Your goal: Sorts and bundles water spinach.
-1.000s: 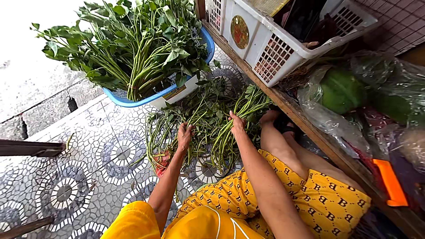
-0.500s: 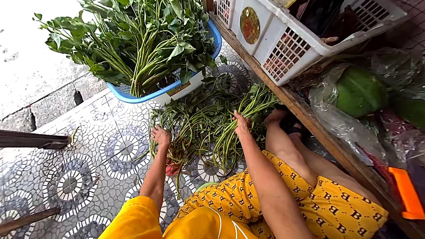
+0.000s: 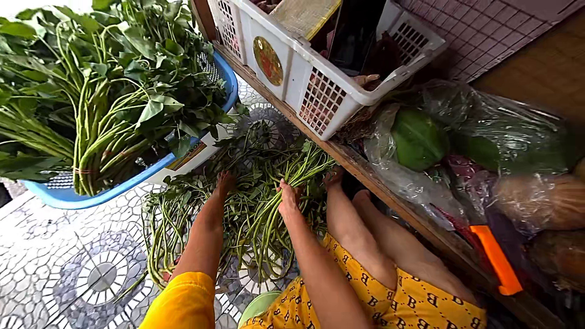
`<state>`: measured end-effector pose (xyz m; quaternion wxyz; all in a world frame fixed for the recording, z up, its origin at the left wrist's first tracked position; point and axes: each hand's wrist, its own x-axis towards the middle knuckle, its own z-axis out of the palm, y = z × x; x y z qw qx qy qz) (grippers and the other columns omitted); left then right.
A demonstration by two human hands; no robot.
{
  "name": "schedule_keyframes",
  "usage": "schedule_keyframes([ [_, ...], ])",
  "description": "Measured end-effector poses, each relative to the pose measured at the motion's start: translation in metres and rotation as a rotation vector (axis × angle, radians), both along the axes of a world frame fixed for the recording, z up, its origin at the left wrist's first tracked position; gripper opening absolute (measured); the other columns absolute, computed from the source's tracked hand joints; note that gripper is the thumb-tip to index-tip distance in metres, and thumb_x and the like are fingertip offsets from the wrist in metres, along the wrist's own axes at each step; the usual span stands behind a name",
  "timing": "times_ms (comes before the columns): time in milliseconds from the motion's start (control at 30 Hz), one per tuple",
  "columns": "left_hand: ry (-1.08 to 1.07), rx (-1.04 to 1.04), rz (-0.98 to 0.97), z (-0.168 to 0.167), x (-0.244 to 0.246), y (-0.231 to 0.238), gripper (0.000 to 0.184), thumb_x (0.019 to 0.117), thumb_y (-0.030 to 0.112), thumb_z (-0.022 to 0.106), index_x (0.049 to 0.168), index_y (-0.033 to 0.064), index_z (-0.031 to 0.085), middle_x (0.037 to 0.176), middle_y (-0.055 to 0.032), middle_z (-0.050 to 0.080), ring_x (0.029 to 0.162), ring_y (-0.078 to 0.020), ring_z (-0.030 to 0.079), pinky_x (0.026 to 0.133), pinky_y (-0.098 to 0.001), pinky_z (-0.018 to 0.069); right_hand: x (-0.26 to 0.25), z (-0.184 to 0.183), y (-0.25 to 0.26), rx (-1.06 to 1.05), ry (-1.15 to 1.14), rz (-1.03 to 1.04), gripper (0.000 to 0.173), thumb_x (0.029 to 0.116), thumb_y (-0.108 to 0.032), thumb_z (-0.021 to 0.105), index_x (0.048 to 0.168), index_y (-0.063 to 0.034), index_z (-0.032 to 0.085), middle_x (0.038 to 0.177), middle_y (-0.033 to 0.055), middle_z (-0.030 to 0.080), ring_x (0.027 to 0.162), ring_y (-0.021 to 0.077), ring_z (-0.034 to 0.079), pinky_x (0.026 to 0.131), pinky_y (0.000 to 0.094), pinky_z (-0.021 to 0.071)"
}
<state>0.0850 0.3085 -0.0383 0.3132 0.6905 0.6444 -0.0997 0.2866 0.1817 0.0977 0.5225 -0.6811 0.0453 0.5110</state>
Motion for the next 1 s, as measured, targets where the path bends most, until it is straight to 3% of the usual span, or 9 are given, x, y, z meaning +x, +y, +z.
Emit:
schedule_keyframes([
  [67,0.054,-0.056,0.062,-0.012,-0.002,0.008,0.050,0.1115,0.030,0.036,0.146,-0.0023,0.052,0.160,-0.0309,0.033,0.150,-0.0519,0.025,0.120,-0.0662,0.0222,-0.002,0.003,0.005,-0.006,0.013,0.001,0.025,0.1011,-0.008,0.065,0.120,0.0076,0.056,0.093,0.0137,0.057,0.071,0.0162,0.055,0.068,0.0282,0.0508],
  [133,0.100,-0.066,0.180,-0.011,0.001,0.006,0.056,0.1087,0.039,0.045,0.138,-0.0070,0.057,0.161,-0.0292,0.030,0.150,-0.0487,0.027,0.116,-0.0669,0.0278,-0.005,0.002,0.005,-0.021,0.031,0.017,0.024,0.0991,-0.006,0.067,0.117,0.0060,0.057,0.091,0.0128,0.058,0.071,0.0159,0.056,0.068,0.0282,0.0511],
  [300,-0.022,0.380,0.124,0.020,0.004,-0.005,0.028,0.1027,0.016,0.057,0.120,-0.0014,0.071,0.144,-0.0237,0.056,0.136,-0.0473,0.047,0.113,-0.0713,0.0253,-0.009,-0.001,0.002,0.019,0.002,0.091,0.036,0.0903,0.002,0.074,0.122,0.0067,0.057,0.094,0.0143,0.060,0.079,0.0178,0.057,0.073,0.0306,0.0505],
  [400,-0.219,0.590,0.105,0.070,0.010,-0.037,0.022,0.0998,0.004,0.058,0.118,-0.0007,0.070,0.137,-0.0249,0.060,0.122,-0.0481,0.059,0.103,-0.0696,0.0426,-0.010,-0.001,0.001,0.008,-0.002,0.104,0.041,0.0851,0.003,0.079,0.120,0.0085,0.058,0.101,0.0192,0.062,0.089,0.0237,0.060,0.082,0.0370,0.0517],
  [467,-0.278,0.565,0.217,0.095,0.016,-0.060,0.026,0.1020,0.005,0.053,0.125,0.0000,0.066,0.134,-0.0274,0.060,0.116,-0.0488,0.062,0.093,-0.0685,0.0503,-0.011,-0.001,0.002,0.016,0.020,0.074,0.041,0.0846,0.003,0.080,0.119,0.0085,0.058,0.101,0.0192,0.062,0.087,0.0236,0.059,0.081,0.0374,0.0523],
  [600,-0.579,0.502,0.463,0.111,0.015,-0.091,0.041,0.1036,0.009,0.057,0.142,-0.0017,0.047,0.123,-0.0264,0.066,0.107,-0.0404,0.068,0.093,-0.0584,0.0535,-0.013,-0.002,0.001,0.067,0.052,0.057,0.039,0.0882,0.001,0.077,0.121,0.0070,0.058,0.101,0.0180,0.063,0.082,0.0217,0.061,0.077,0.0362,0.0541],
  [767,-0.790,0.535,0.337,0.159,0.004,-0.122,0.030,0.1051,0.007,0.054,0.132,0.0015,0.064,0.121,-0.0155,0.071,0.103,-0.0222,0.070,0.094,-0.0434,0.0559,-0.012,-0.002,-0.003,0.128,0.051,0.119,0.033,0.0894,0.001,0.076,0.120,0.0038,0.062,0.094,0.0140,0.066,0.077,0.0189,0.062,0.073,0.0342,0.0543],
  [867,-0.739,0.567,0.315,0.187,0.001,-0.129,0.030,0.1077,0.010,0.049,0.132,0.0047,0.065,0.115,-0.0112,0.072,0.084,-0.0163,0.066,0.077,-0.0367,0.0536,-0.009,-0.003,-0.004,0.176,0.096,0.111,0.035,0.0904,0.002,0.074,0.122,0.0038,0.060,0.097,0.0136,0.063,0.075,0.0179,0.059,0.071,0.0331,0.0546],
  [1000,-0.810,0.387,0.463,0.180,-0.001,-0.137,0.031,0.1103,0.014,0.044,0.135,0.0055,0.060,0.108,-0.0053,0.073,0.068,-0.0080,0.058,0.066,-0.0292,0.0497,-0.010,-0.001,-0.006,0.259,0.144,0.089,0.035,0.0908,0.005,0.072,0.124,0.0036,0.060,0.096,0.0117,0.064,0.074,0.0160,0.060,0.070,0.0309,0.0557],
])
